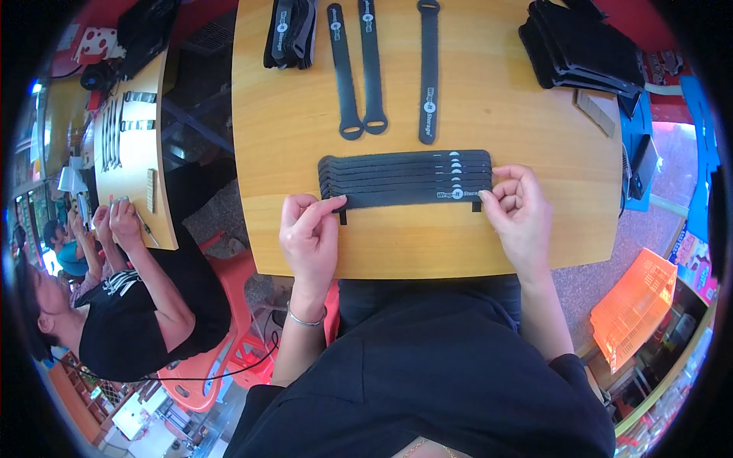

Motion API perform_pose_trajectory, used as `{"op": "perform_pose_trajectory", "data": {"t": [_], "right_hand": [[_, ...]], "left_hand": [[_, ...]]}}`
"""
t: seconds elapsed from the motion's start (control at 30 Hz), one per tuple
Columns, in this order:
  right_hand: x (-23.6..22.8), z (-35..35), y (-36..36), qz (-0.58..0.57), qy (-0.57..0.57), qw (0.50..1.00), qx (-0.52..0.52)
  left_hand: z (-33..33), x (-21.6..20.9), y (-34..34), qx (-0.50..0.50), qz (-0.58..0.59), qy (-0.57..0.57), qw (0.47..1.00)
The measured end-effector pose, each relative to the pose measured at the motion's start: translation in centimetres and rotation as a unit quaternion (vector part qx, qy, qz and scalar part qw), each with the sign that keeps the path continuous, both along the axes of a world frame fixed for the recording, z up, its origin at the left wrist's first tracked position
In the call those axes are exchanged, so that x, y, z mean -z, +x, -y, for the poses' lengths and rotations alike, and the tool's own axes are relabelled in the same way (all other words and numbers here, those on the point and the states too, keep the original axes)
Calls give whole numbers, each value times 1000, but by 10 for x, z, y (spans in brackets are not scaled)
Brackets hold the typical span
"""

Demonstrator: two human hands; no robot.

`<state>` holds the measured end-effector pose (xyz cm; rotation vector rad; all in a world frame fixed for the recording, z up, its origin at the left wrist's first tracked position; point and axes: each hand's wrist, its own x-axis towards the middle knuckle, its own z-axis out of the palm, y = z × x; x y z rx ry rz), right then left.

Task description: Align and stack several black garment components before inserting them into a protective sleeve.

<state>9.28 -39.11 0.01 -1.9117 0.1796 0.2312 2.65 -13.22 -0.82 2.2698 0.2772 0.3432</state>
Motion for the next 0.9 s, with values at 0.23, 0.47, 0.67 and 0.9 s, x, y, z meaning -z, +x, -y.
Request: {"op": "perform_pose_trajectory", "data": {"t": [0.23, 0.47, 0.67, 0.9], "right_hand": [[1, 0, 0, 8, -6, 1000, -3], [2, 1, -3, 27, -4, 1000, -2], [2, 0, -4, 37, -14, 999, -5], [3, 1, -7, 79, -54, 995, 0]], "left_hand": [[1, 1, 0, -1, 5, 6, 1000], [5, -4, -1, -1, 6, 28, 1000], [10, -9, -6, -5, -4, 56, 998], [13, -16, -12, 32, 19, 255, 966]]}}
